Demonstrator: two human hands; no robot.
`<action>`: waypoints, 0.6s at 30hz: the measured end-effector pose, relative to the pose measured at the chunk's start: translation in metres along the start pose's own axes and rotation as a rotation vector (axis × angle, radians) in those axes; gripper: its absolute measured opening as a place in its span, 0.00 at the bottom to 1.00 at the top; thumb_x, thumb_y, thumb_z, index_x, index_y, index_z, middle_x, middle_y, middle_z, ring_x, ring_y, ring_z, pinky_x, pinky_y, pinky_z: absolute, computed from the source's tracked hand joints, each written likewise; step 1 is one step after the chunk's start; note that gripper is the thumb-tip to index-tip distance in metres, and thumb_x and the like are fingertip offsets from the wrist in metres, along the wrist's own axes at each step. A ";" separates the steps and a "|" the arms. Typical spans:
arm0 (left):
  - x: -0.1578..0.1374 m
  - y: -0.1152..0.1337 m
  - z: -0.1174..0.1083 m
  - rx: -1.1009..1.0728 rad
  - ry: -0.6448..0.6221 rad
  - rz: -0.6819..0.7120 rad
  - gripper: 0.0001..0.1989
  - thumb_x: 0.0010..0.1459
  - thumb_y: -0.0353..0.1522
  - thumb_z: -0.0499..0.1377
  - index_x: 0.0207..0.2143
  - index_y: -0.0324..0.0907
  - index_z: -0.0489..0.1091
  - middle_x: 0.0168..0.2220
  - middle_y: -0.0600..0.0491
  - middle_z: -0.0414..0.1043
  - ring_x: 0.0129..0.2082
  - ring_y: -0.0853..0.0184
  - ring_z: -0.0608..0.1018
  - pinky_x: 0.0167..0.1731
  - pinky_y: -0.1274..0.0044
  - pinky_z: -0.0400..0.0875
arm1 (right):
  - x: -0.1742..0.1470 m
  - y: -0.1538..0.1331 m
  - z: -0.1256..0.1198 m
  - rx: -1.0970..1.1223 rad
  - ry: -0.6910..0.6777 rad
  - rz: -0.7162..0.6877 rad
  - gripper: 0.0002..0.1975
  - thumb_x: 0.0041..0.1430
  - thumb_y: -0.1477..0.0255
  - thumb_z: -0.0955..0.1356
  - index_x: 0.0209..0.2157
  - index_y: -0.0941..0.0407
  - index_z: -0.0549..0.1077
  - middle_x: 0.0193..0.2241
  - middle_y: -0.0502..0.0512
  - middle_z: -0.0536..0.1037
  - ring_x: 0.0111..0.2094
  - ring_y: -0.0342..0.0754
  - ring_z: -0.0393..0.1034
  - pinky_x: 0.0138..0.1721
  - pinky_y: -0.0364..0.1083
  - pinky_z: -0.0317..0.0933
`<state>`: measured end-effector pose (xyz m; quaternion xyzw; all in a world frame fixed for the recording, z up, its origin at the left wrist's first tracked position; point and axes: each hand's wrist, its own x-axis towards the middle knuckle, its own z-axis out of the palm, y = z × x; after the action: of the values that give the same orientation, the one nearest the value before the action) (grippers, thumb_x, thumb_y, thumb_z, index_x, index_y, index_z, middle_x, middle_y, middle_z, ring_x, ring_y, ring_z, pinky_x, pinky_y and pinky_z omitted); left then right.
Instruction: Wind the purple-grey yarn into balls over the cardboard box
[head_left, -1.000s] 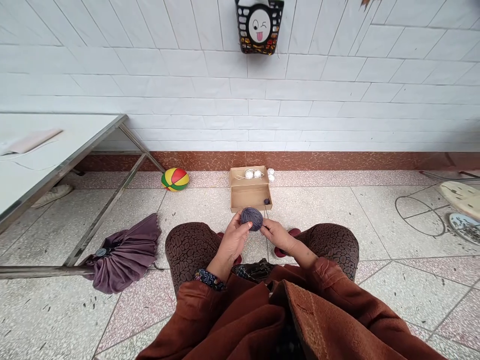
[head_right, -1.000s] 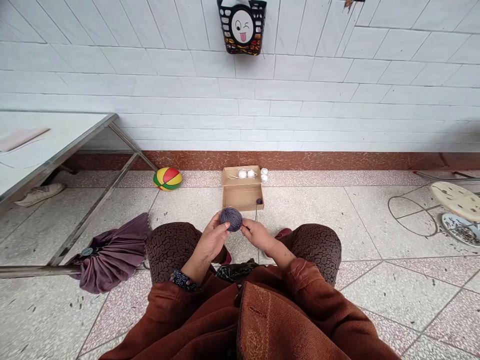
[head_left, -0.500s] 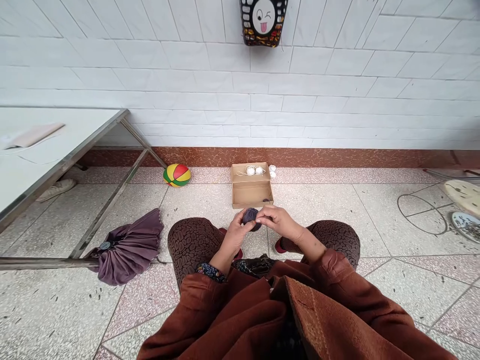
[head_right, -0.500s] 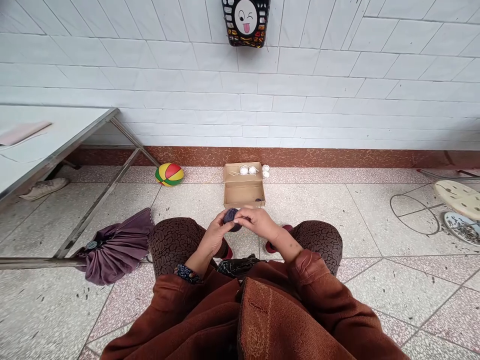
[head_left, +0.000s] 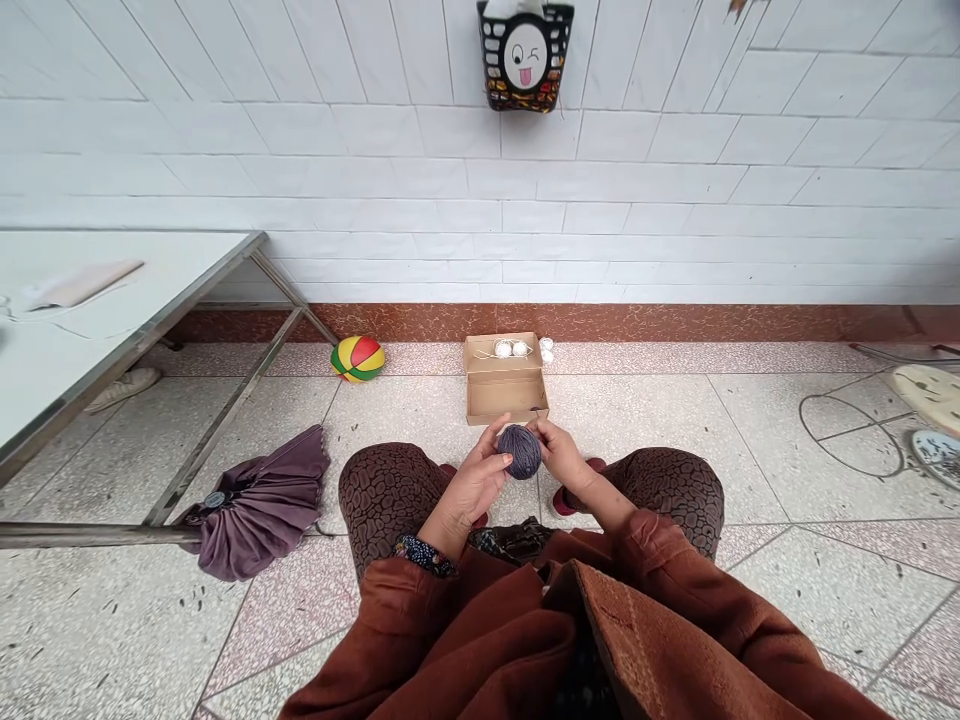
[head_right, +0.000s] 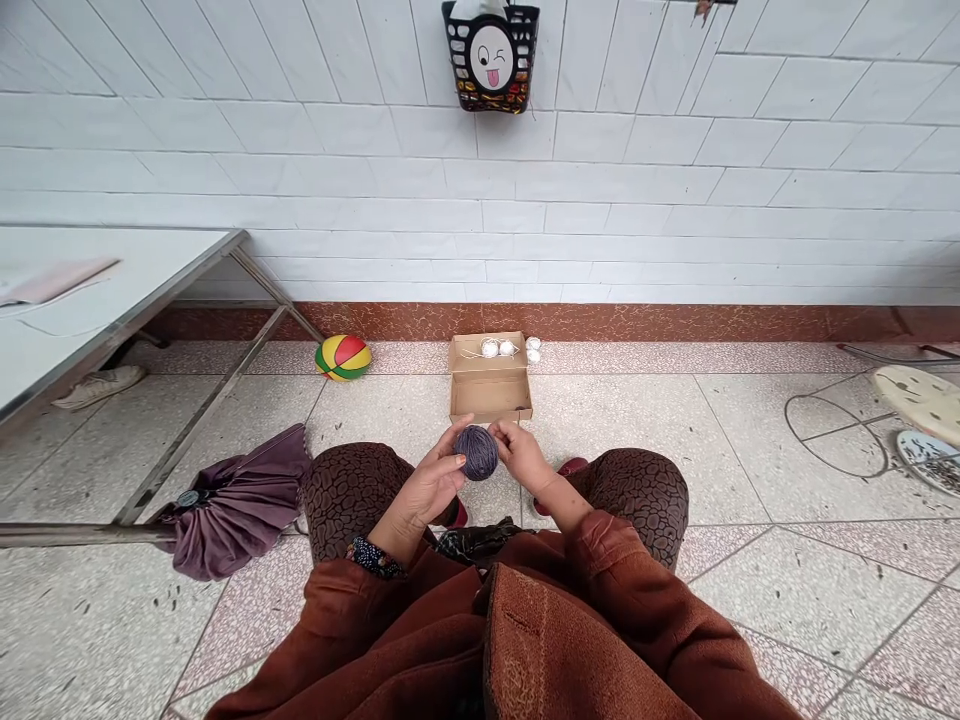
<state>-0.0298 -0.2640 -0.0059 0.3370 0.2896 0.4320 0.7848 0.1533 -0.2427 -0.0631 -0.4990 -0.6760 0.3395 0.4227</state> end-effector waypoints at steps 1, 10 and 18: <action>0.001 0.000 -0.001 0.006 0.008 0.014 0.30 0.50 0.31 0.65 0.58 0.49 0.67 0.52 0.49 0.71 0.50 0.60 0.73 0.50 0.68 0.66 | -0.005 0.001 0.002 -0.038 -0.024 -0.005 0.04 0.62 0.73 0.63 0.34 0.56 0.70 0.26 0.49 0.71 0.28 0.44 0.65 0.32 0.42 0.60; 0.012 -0.008 -0.016 0.267 0.325 0.183 0.24 0.47 0.32 0.67 0.49 0.43 0.71 0.50 0.49 0.73 0.51 0.61 0.72 0.56 0.68 0.61 | -0.026 -0.028 -0.005 -0.159 -0.315 -0.225 0.09 0.68 0.69 0.63 0.38 0.56 0.74 0.34 0.55 0.76 0.36 0.47 0.71 0.41 0.46 0.64; 0.007 -0.012 -0.014 0.604 0.253 0.114 0.33 0.47 0.33 0.66 0.58 0.44 0.65 0.49 0.48 0.68 0.48 0.59 0.71 0.52 0.67 0.63 | 0.005 -0.065 -0.038 -0.100 -0.223 -0.267 0.13 0.67 0.62 0.65 0.34 0.54 0.75 0.29 0.53 0.74 0.32 0.46 0.69 0.37 0.44 0.62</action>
<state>-0.0312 -0.2591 -0.0244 0.5136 0.4805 0.4082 0.5820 0.1626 -0.2543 0.0107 -0.3847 -0.7950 0.2995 0.3609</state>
